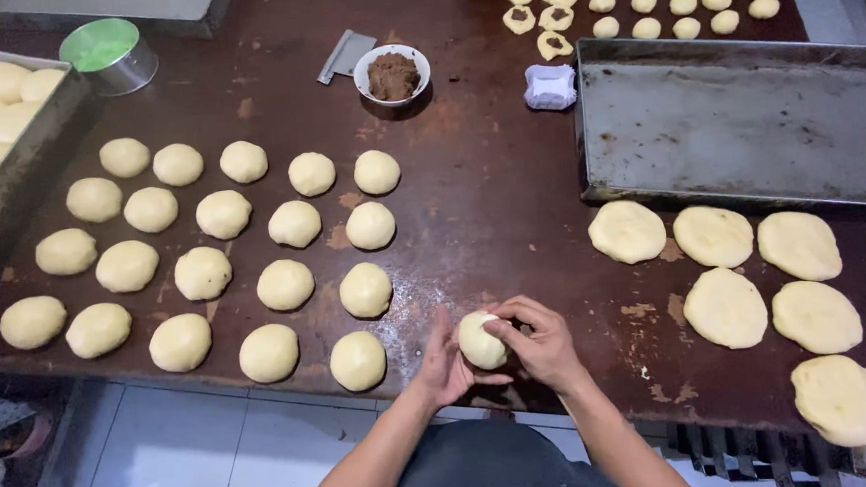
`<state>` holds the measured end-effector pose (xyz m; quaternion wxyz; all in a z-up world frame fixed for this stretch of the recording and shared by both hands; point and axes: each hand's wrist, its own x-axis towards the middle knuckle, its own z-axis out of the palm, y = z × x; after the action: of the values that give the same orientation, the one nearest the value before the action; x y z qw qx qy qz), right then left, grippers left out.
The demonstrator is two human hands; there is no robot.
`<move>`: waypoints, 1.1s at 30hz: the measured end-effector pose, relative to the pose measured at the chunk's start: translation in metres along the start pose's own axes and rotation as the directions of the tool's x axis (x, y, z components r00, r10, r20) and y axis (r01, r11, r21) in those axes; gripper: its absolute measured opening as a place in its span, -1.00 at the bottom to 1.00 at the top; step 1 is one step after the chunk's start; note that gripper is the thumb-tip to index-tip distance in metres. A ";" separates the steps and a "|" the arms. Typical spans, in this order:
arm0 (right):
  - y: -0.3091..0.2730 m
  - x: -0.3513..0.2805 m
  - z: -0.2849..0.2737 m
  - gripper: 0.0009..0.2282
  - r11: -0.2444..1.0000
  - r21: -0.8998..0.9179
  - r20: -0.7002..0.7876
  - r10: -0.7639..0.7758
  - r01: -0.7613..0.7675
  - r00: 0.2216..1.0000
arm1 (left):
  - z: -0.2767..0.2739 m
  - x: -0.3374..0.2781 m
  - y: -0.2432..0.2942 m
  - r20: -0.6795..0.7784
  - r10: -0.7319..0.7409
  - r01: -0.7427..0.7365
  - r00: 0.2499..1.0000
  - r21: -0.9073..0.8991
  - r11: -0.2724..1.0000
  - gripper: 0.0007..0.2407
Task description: The recorder is stuffing balls of dough with a brown filling and shaping them into round buns on a wooden table.
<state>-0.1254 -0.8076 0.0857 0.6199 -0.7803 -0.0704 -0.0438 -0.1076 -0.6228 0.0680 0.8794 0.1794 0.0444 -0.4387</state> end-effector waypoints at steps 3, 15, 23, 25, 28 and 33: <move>0.004 0.001 0.000 -0.77 0.997 -0.067 -0.001 -0.041 0.041 0.999 | -0.095 0.028 -0.032 0.025 0.129 -0.128 0.991 -0.032 0.991 -0.52; 0.011 -0.001 0.002 -0.87 0.892 -0.388 -0.046 -0.271 0.233 0.961 | -0.019 0.026 -0.008 -0.190 0.268 -0.231 0.945 0.192 0.954 -0.63; -0.058 0.018 0.003 -0.64 0.853 -0.388 0.032 -0.367 0.350 0.930 | -0.044 0.030 -0.007 -0.024 0.395 -0.386 0.918 0.172 0.906 -0.61; -0.040 0.017 0.002 -0.78 0.859 -0.378 0.053 -0.353 0.346 0.934 | -0.032 0.025 -0.004 -0.014 0.370 -0.359 0.929 0.203 0.911 -0.59; -0.027 0.013 -0.004 -0.85 0.833 -0.383 0.066 -0.406 0.399 0.911 | -0.003 0.011 0.007 0.066 0.250 -0.257 0.966 0.121 0.959 -0.52; -0.063 0.019 -0.010 -0.59 0.733 -0.402 0.261 -0.483 0.549 0.836 | -0.026 0.012 0.010 0.019 0.084 -0.085 0.996 0.030 0.996 -0.46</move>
<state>-0.1170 -0.8022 0.1512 0.3734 -0.8549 -0.3147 -0.1753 -0.0905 -0.6168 0.0440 0.8947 0.1905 0.0221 -0.4034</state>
